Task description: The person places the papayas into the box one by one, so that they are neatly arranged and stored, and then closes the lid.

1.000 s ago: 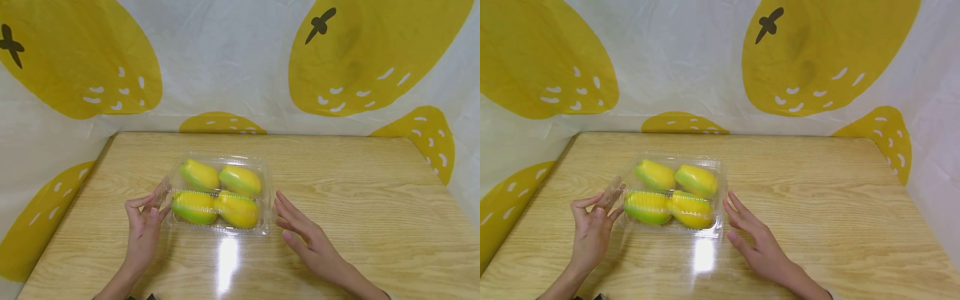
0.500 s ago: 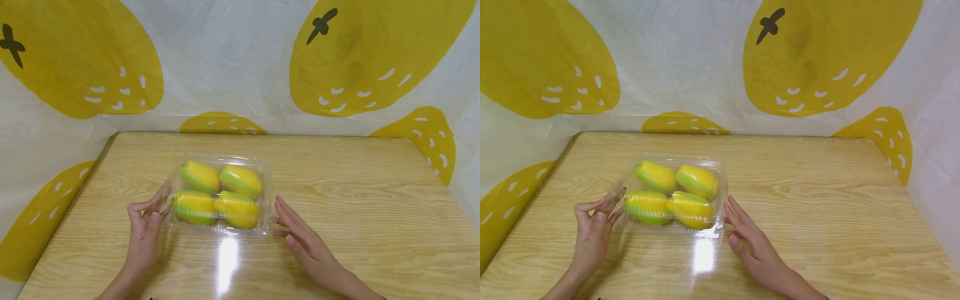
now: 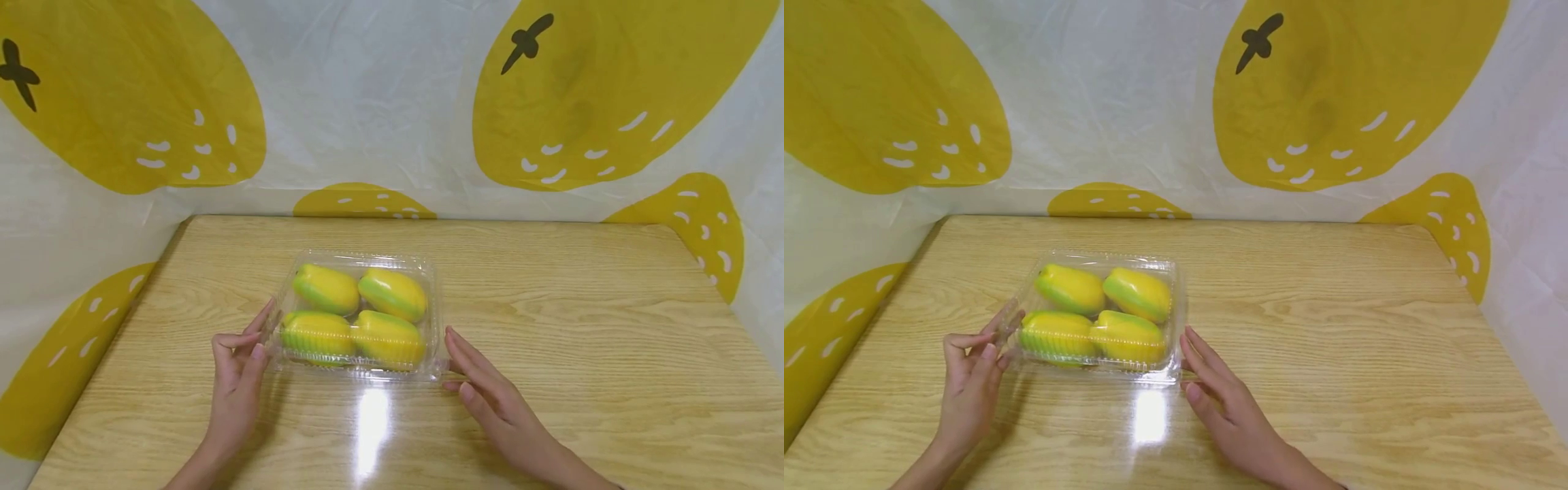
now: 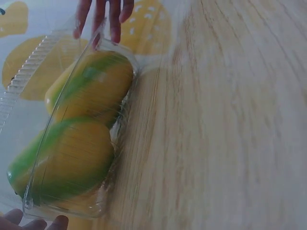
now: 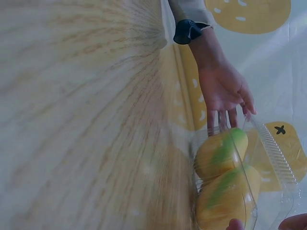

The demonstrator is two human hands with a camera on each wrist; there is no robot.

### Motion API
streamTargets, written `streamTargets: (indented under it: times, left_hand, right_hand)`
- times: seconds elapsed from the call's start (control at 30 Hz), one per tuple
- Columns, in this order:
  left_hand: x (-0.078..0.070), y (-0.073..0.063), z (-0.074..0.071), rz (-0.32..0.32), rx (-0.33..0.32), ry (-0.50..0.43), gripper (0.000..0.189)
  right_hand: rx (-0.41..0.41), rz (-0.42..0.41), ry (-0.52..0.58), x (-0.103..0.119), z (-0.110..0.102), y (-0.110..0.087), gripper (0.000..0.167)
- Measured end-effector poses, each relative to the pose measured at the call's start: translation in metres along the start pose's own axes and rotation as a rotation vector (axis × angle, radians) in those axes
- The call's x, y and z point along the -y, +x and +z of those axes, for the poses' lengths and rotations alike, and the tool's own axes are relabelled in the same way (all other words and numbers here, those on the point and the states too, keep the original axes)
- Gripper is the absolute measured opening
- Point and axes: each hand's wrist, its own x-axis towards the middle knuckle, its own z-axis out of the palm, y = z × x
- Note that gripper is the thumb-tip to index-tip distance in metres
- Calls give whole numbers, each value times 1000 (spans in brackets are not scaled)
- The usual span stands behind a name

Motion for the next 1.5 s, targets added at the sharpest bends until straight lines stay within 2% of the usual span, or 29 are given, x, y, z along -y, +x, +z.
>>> streamTargets:
  times: [0.13,0.23,0.37,0.47,0.57,0.67,0.8,0.97,1.13,1.3,1.5]
  left_hand:
    - [8,-3,-5,12,19,-48,15]
    - [8,-5,-5,-3,13,-51,16]
    - [3,-6,0,-64,-39,-18,15]
    - [-2,-7,4,-122,-93,13,19]
    - [-3,-7,7,-137,-125,17,22]
    - [-2,-7,8,-132,-143,24,21]
    - [-1,-6,8,-136,-166,41,18]
    - [-1,-6,6,-163,-180,59,17]
    - [0,-6,5,-194,-173,74,15]
    - [1,-5,2,-196,-154,132,13]
    - [1,-3,-1,-211,-129,150,12]
  right_hand:
    - [-2,74,41,2,1,0,56]
    - [-22,120,-16,3,1,1,56]
    - [-48,163,-136,3,1,1,57]
    - [-58,167,-172,3,1,2,57]
    - [-81,165,-197,1,2,3,56]
    - [-118,171,-196,-2,2,6,51]
    - [-162,223,-183,-5,1,11,42]
    - [-191,271,-182,-8,0,17,34]
    - [-212,298,-123,-11,1,22,29]
    - [-208,310,-53,-12,1,26,29]
    - [-163,312,11,-15,1,26,38]
